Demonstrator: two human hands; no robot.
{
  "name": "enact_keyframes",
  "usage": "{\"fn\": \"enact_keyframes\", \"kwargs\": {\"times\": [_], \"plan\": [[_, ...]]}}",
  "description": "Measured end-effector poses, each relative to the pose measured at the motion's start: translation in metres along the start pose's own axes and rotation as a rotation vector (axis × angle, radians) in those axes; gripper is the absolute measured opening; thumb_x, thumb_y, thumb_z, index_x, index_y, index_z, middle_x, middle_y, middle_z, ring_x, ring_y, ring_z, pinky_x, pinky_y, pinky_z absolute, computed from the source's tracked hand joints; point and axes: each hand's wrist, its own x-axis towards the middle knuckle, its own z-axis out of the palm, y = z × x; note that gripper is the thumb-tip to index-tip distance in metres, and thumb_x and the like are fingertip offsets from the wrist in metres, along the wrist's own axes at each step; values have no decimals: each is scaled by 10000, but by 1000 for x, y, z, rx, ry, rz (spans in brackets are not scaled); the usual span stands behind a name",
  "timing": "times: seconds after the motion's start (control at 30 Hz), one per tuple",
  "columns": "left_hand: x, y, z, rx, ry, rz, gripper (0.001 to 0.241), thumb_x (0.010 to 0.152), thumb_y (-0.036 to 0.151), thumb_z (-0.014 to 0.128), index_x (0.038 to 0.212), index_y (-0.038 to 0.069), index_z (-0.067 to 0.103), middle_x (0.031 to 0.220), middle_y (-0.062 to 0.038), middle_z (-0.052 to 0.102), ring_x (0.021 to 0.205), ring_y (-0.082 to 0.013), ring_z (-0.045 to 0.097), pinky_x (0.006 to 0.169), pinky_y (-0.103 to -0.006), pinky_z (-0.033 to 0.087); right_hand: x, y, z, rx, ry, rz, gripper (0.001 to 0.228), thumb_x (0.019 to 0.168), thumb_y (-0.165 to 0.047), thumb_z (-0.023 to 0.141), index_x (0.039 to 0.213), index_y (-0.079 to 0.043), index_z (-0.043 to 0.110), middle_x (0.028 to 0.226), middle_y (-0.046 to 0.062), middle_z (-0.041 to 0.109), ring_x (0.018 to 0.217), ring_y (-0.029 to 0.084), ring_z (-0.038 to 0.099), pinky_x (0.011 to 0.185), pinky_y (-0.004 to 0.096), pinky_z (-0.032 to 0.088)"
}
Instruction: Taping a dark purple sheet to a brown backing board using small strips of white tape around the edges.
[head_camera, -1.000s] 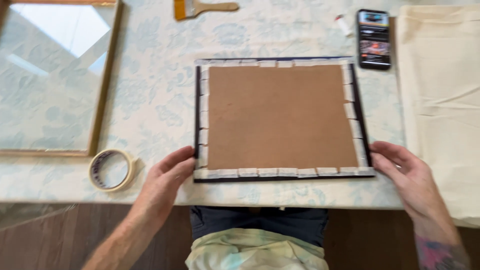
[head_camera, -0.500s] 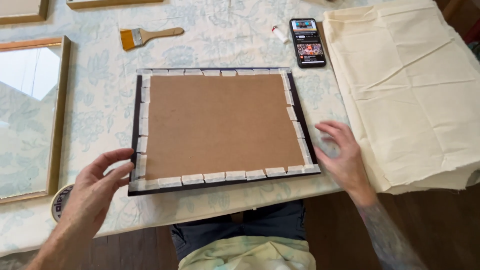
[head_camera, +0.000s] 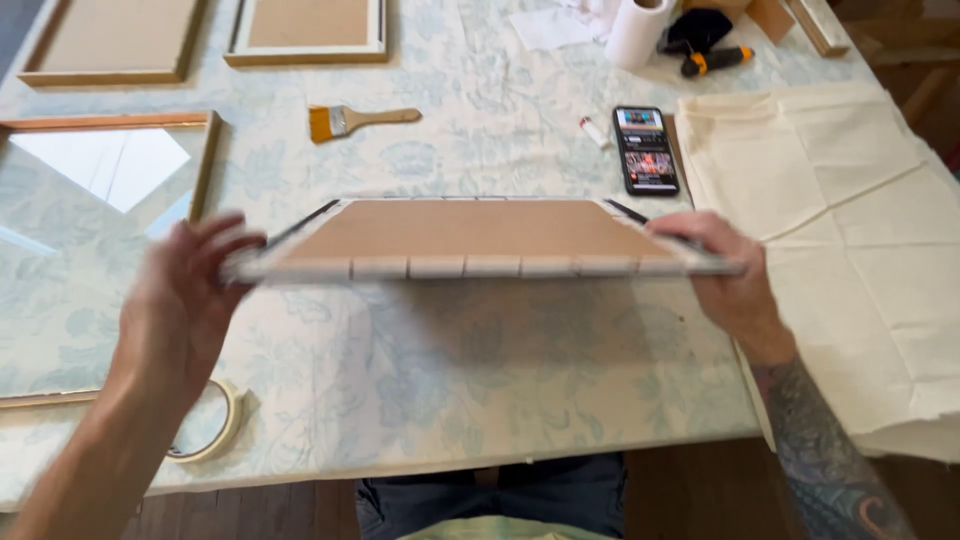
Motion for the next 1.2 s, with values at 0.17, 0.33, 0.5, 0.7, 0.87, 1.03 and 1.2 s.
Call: {"fn": "enact_keyframes", "kwargs": {"times": [0.17,0.33,0.5,0.7,0.87,1.03,1.2], "plan": [[130,-58,0,203,-61,556,509,945,244,434,1431,133,537,1425,-88,554,1297,-242,508,1110,-399,422,66,118,24,158,267,112,158,1114,-137,632,1200,-26,704,1022,36,686,953,112,572,898,341,498],[192,-94,34,315,-184,649,518,983,152,467,1494,79,522,1450,-242,550,1403,-417,448,1150,-578,381,109,107,70,545,359,159,312,1142,-381,508,1250,-98,584,1134,-1,591,1076,116,588,975,340,551],[275,-116,27,299,-142,641,327,1056,41,490,1311,102,685,1089,-123,709,967,-209,685,823,-404,613,133,121,68,571,365,427,162,1080,-250,493,1119,-158,620,903,-60,510,828,42,530,722,207,530],[203,-72,4,205,-236,334,319,1021,84,537,1296,111,696,994,-33,719,838,-124,723,750,-309,648,114,108,39,730,178,492,204,1103,-211,541,1258,-167,666,996,-31,653,883,89,637,768,290,569],[139,-41,5,95,-270,41,367,1017,123,463,1306,96,689,1047,16,683,855,-124,589,753,-268,466,80,69,52,948,362,619,455,980,-180,589,1415,-64,527,1433,102,624,1342,163,608,1169,284,483],[121,-59,-3,-88,-348,-27,384,971,134,575,1338,97,684,969,11,701,772,-121,614,638,-250,478,47,124,63,765,444,589,314,993,-308,609,1259,-147,656,1347,-15,670,1315,62,600,1234,229,428],[93,-59,10,-197,-509,-9,341,1010,135,556,1330,77,658,934,36,691,688,-58,589,574,-205,468,48,38,50,948,265,798,740,888,-702,513,1481,-264,565,1493,-28,626,1356,127,635,1181,290,526]]}}
